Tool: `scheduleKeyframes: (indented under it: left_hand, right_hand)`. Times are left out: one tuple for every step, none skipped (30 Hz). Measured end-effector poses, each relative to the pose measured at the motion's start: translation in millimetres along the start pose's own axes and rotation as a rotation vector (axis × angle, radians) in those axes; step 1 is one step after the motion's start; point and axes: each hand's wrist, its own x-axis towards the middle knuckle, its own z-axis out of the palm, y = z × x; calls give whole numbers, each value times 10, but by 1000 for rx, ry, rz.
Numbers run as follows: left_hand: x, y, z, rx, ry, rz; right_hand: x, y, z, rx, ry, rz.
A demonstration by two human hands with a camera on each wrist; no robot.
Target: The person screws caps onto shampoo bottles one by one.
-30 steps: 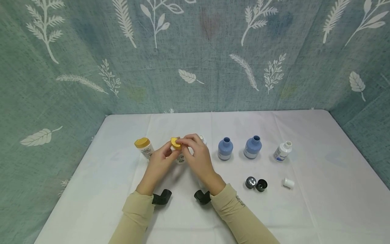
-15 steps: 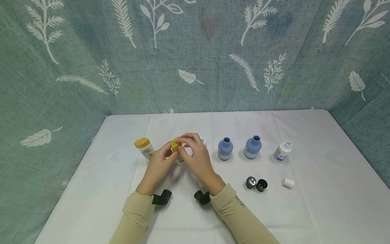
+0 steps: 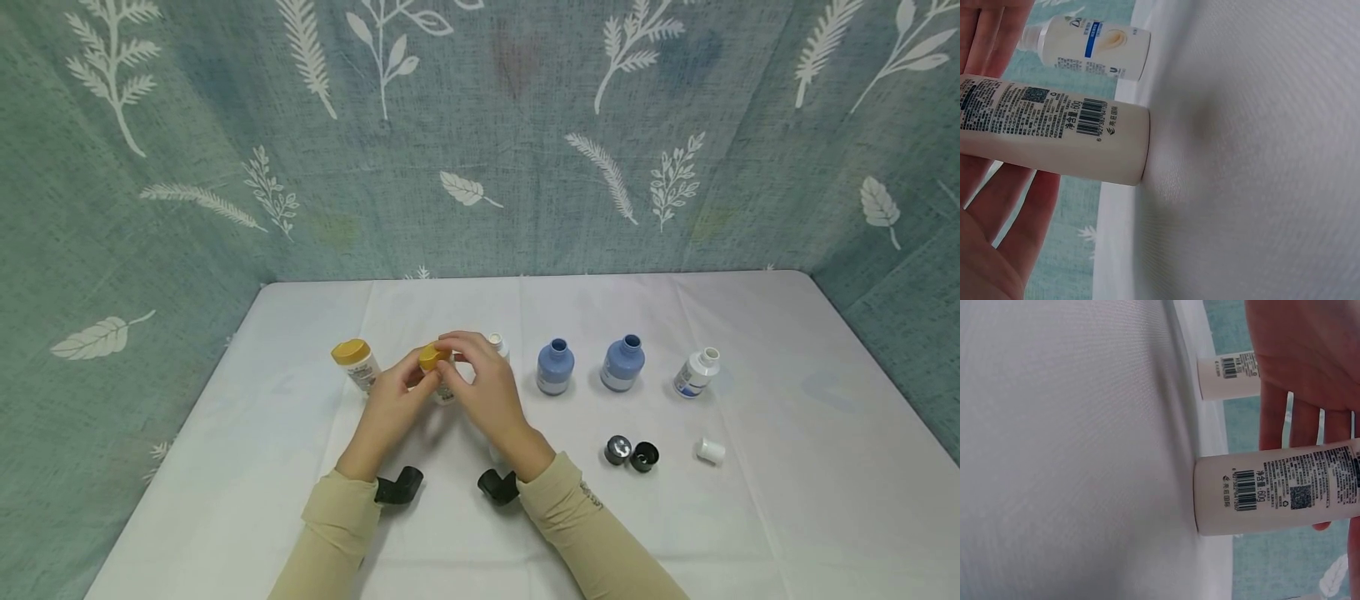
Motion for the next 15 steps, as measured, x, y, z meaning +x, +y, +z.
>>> scheduleKeyframes:
  left_hand:
    - [0, 1, 1, -1, 1, 0]
    - [1, 1, 3, 0, 2, 2]
    - [3, -2, 5, 3, 5, 5]
    - [6, -3, 7, 5, 7, 6]
    - [7, -1, 9, 5, 8, 9]
    - [8, -1, 11, 7, 8, 8]
    - [8, 5, 13, 9, 7, 5]
    - [9, 7, 15, 12, 6, 3]
    - [10, 11, 16, 15, 6, 0]
    - [8, 17, 17, 15, 5, -6]
    - [8, 22, 18, 17, 5, -11]
    - [7, 24, 18, 20, 6, -19]
    - [6, 29, 18, 22, 6, -23]
    - [6, 29, 18, 25, 9, -30]
    - [4, 30, 18, 27, 10, -38]
  right_hand:
    - [0, -1, 0, 0, 2, -1]
    - [0, -1, 0, 0, 4, -1]
    - [-1, 1, 1, -2, 6, -3]
    - [-1, 3, 1, -4, 11, -8]
    - [-3, 4, 1, -4, 14, -9]
    - [-4, 6, 2, -3, 18, -9]
    - [-5, 7, 2, -3, 22, -10]
    - [-6, 9, 3, -2, 26, -10]
    - [-7, 11, 5, -2, 29, -8]
    - [-7, 12, 7, -2, 31, -6]
    - [-8, 11, 8, -2, 32, -2]
    - [-7, 12, 10, -4, 33, 1]
    - [-7, 11, 12, -6, 34, 2]
    - [-8, 12, 14, -10, 36, 3]
    - [-7, 12, 16, -14, 36, 3]
